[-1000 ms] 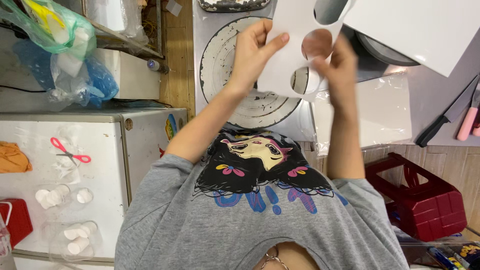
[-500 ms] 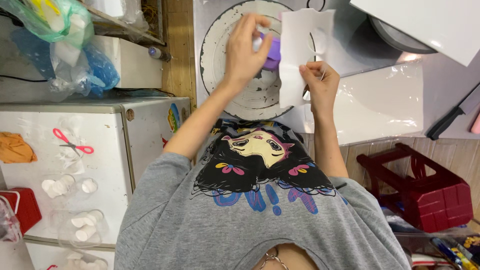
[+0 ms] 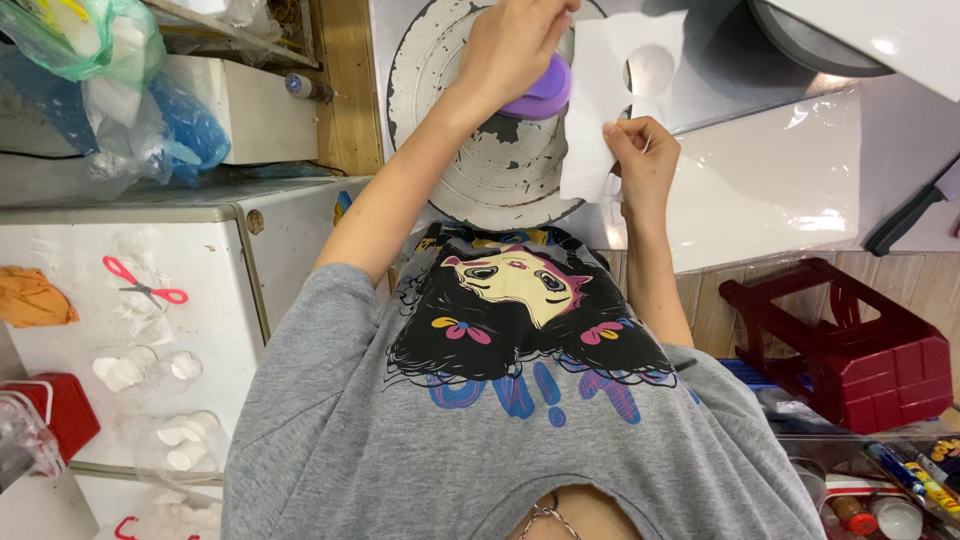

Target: The person shapes small white circular items by hand, then uses a purple circular cutter and a white template to cut and shape them. They place the shaped items into a clear plastic container and trim excess material from the template using scissors.

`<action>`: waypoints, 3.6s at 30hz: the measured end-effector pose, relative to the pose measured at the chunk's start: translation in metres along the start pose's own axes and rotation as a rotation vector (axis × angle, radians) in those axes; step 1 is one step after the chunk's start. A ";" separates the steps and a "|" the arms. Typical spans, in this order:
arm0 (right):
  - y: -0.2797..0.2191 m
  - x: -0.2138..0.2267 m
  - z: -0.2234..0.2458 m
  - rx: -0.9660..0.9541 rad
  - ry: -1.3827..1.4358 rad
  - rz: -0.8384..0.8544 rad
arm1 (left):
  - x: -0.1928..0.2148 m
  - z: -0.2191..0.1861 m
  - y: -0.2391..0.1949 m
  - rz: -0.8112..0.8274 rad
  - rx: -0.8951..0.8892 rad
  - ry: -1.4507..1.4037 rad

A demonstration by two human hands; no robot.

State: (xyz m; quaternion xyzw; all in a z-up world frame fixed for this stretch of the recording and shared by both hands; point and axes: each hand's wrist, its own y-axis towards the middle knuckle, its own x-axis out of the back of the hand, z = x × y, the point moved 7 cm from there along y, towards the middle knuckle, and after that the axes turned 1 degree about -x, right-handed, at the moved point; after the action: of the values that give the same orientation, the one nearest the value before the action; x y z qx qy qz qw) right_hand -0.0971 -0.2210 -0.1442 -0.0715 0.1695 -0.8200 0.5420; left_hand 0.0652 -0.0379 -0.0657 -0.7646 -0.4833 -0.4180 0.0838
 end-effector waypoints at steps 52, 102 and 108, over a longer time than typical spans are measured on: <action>-0.028 -0.009 0.011 -0.087 -0.166 0.146 | 0.042 -0.004 -0.023 -0.229 0.145 0.088; -0.020 -0.023 0.004 -0.196 -0.029 0.208 | 0.027 0.008 -0.017 -0.178 0.168 0.060; 0.023 -0.041 0.016 -0.099 -0.055 0.218 | 0.010 0.021 -0.014 -0.055 0.203 0.001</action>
State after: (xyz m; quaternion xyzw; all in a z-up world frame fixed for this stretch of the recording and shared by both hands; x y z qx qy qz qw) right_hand -0.0560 -0.1953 -0.1353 -0.1018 0.2017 -0.7445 0.6282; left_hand 0.0669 -0.0125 -0.0751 -0.7386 -0.5438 -0.3694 0.1494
